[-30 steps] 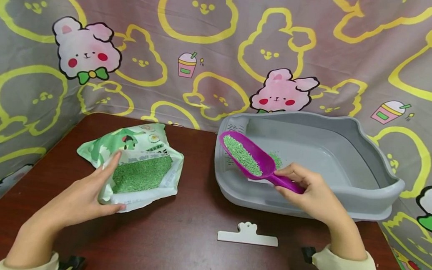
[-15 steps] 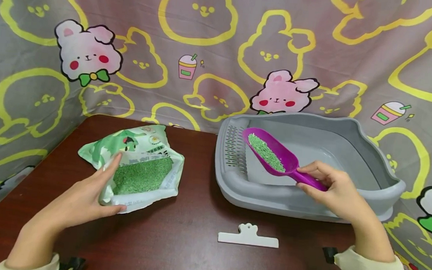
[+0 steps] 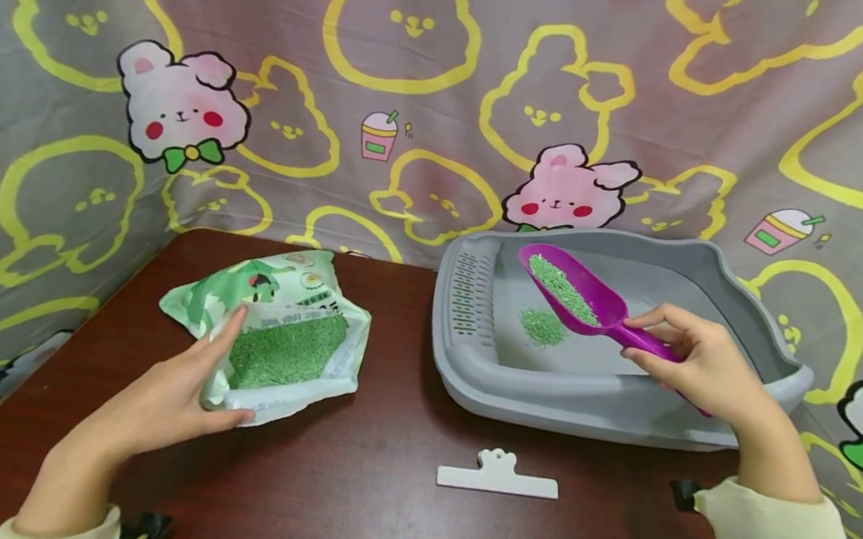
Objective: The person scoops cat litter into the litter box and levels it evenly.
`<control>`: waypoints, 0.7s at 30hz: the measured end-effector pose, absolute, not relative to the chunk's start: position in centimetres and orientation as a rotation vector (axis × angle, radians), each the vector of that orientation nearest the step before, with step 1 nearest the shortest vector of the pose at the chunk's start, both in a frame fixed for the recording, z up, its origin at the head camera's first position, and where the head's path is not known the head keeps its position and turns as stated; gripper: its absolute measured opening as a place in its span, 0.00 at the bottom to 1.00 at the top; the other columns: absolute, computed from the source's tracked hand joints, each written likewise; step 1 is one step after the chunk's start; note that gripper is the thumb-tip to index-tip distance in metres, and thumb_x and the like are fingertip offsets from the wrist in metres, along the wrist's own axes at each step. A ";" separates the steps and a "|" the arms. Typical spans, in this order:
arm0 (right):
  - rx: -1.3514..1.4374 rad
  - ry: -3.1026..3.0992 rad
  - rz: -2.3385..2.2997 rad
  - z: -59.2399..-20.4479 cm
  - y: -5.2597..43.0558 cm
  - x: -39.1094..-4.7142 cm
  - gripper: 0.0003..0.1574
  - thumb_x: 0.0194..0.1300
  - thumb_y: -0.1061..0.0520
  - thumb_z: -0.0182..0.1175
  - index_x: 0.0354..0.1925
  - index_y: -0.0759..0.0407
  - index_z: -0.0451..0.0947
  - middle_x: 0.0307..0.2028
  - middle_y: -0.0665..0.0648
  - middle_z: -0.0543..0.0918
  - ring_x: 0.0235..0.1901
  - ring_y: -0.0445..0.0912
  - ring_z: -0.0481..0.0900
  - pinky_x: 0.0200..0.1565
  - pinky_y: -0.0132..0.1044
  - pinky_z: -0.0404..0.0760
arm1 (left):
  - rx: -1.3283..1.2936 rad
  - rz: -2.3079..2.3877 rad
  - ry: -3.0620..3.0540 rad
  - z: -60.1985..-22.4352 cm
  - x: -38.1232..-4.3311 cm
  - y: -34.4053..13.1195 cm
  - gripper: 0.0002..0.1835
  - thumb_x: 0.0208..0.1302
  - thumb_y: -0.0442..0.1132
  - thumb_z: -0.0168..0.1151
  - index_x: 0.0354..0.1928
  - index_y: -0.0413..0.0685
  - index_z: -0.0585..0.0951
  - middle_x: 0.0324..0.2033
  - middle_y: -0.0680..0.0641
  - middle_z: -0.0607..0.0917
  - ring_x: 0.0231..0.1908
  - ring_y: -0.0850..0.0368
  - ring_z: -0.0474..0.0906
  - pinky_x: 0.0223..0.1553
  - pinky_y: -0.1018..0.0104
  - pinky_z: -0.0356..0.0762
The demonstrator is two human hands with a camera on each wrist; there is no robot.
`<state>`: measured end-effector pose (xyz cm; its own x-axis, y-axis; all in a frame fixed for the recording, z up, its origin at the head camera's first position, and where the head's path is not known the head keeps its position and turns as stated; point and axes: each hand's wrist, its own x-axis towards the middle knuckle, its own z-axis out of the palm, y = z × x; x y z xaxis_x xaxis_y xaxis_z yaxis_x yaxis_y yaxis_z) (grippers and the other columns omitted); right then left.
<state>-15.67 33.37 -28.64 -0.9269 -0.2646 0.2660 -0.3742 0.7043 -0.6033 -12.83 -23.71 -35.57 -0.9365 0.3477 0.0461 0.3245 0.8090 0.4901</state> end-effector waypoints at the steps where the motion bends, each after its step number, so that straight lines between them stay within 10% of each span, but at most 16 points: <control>1: 0.508 -2.761 1.020 -28.6 33.5 -15.8 0.20 0.58 0.61 0.72 0.48 0.55 0.79 0.30 0.46 0.88 0.14 0.44 0.75 0.15 0.34 0.71 | 0.549 0.784 2.947 -35.6 -12.8 -23.7 0.66 0.53 0.65 0.71 0.79 0.67 0.33 0.80 0.51 0.43 0.70 0.23 0.54 0.59 0.28 0.64; 21: 0.407 -2.970 0.963 -28.7 35.9 -20.2 0.18 0.62 0.59 0.69 0.49 0.58 0.76 0.25 0.52 0.85 0.14 0.47 0.74 0.17 0.36 0.71 | 0.536 0.787 2.943 -35.6 -12.7 -23.7 0.65 0.54 0.65 0.71 0.79 0.68 0.33 0.80 0.51 0.43 0.72 0.27 0.55 0.60 0.30 0.65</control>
<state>-20.19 35.86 -28.71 -0.9665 -0.2462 0.0725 -0.2419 0.7796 -0.5776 -12.70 -23.65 -35.62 -0.9389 0.3416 0.0422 0.3171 0.8108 0.4920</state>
